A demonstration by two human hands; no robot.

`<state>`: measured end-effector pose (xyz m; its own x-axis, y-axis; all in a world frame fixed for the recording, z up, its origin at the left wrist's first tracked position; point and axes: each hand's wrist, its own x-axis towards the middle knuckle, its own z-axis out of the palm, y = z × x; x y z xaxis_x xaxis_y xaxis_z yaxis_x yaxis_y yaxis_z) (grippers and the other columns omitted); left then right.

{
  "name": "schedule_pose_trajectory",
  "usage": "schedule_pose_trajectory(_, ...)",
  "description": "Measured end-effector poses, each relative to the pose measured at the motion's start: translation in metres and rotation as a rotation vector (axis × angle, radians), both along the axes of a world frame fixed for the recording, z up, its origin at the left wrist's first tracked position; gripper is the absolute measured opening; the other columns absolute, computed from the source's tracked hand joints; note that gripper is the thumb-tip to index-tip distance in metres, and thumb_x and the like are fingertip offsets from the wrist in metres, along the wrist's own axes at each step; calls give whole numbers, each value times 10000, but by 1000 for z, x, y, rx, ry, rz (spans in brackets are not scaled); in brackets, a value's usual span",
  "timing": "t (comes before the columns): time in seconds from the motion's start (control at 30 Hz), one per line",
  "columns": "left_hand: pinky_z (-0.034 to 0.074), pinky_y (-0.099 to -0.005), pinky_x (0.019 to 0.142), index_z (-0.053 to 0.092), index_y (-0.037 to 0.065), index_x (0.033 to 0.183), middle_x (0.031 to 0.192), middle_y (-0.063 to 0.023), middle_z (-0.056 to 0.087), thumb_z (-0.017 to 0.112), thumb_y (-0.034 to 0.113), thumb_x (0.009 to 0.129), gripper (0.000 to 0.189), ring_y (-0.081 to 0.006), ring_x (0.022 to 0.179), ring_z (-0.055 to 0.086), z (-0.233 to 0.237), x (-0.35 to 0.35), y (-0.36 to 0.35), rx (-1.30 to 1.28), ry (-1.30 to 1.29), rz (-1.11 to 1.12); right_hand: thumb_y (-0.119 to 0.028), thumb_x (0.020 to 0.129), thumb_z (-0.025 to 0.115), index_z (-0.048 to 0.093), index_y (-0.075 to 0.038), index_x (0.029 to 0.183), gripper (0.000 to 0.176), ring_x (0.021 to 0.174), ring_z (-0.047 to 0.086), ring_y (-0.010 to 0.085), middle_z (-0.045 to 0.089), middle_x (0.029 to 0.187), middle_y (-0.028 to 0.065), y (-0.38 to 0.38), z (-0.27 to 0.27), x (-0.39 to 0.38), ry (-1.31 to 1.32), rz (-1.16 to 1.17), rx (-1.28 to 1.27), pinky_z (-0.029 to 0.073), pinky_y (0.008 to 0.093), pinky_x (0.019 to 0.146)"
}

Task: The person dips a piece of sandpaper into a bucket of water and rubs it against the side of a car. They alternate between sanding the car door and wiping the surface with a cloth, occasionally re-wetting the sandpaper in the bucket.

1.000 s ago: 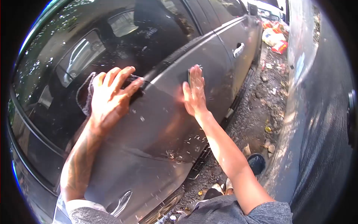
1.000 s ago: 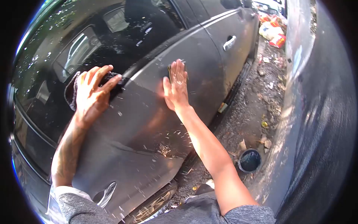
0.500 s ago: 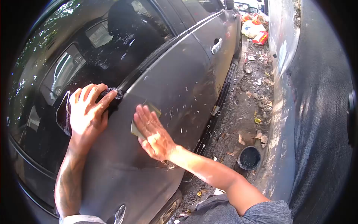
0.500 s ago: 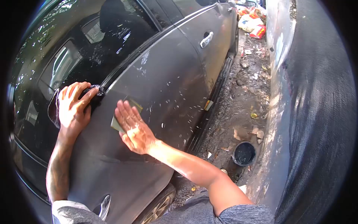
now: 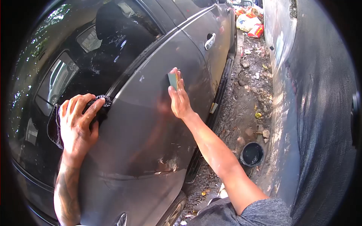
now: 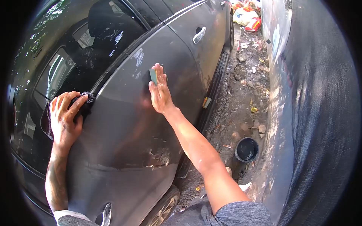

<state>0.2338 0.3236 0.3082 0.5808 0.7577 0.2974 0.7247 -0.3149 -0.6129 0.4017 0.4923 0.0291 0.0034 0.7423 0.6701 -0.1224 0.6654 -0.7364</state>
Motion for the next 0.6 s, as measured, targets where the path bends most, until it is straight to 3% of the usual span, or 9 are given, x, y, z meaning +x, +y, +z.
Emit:
schedule_pose_trajectory(0.07,422,-480,1039,706,129,1186,1203,-79,637,720,-40,571,638,-313,1173,592,1,1,-2,4,8,8,-144,1071,294,140,-9,1625,590,1590,-10,302,109,1704,189,-49,7,-25,-144,-120,125,-49,420,1264)
schedule_pose_trajectory(0.13,421,-480,1046,706,128,1183,1203,-77,637,719,-42,571,635,-315,1176,591,0,2,0,9,6,13,-252,1075,288,160,-48,1635,610,1594,-35,263,94,1721,126,-123,7,-39,-74,148,303,-72,401,1261)
schedule_pose_trajectory(0.2,419,-474,1051,705,125,1177,1203,-80,638,713,-49,569,633,-317,1181,590,1,4,-2,-5,4,26,-288,1079,292,178,-38,1629,615,1593,-12,285,110,1714,147,-108,-11,-26,-179,205,358,-62,406,1264)
schedule_pose_trajectory(0.33,416,-474,1052,704,109,1171,1209,-83,639,701,-60,567,627,-318,1183,590,1,7,-3,0,-6,21,-258,1080,291,154,-17,1622,609,1583,-25,334,75,1713,158,-6,0,11,-106,65,31,-69,434,1268)
schedule_pose_trajectory(0.4,415,-472,1052,704,105,1170,1210,-84,640,699,-60,565,628,-317,1181,590,2,6,-2,5,-13,10,-230,1060,303,141,8,1618,628,1582,-23,347,68,1715,156,-60,-2,-25,-4,34,122,-87,432,1264)
schedule_pose_trajectory(0.43,415,-472,1051,703,104,1173,1207,-86,640,698,-58,562,632,-320,1175,591,2,6,-3,-1,-8,6,-208,1034,326,128,50,1608,659,1583,-50,343,41,1715,172,-108,9,-38,506,634,-123,-106,428,1255)
schedule_pose_trajectory(0.47,415,-472,1050,702,104,1175,1205,-88,639,696,-57,559,637,-322,1169,592,2,6,-3,1,-6,0,-213,1024,336,101,50,1612,686,1580,-126,300,-40,1720,156,-118,-9,-26,-116,308,270,-143,432,1239)
schedule_pose_trajectory(0.53,414,-476,1048,700,103,1176,1197,-91,639,694,-55,557,638,-323,1161,595,1,5,-5,9,-11,-9,-197,1034,327,115,-8,1630,660,1580,-137,278,-36,1724,141,-88,-21,-15,-178,247,342,-124,421,1242)
schedule_pose_trajectory(0.6,414,-479,1046,699,102,1176,1190,-94,640,692,-53,556,640,-324,1153,597,3,7,0,12,-5,-27,-220,1075,313,145,-28,1630,611,1591,-42,275,57,1716,164,-28,-23,-10,147,207,-5,-54,381,1261)
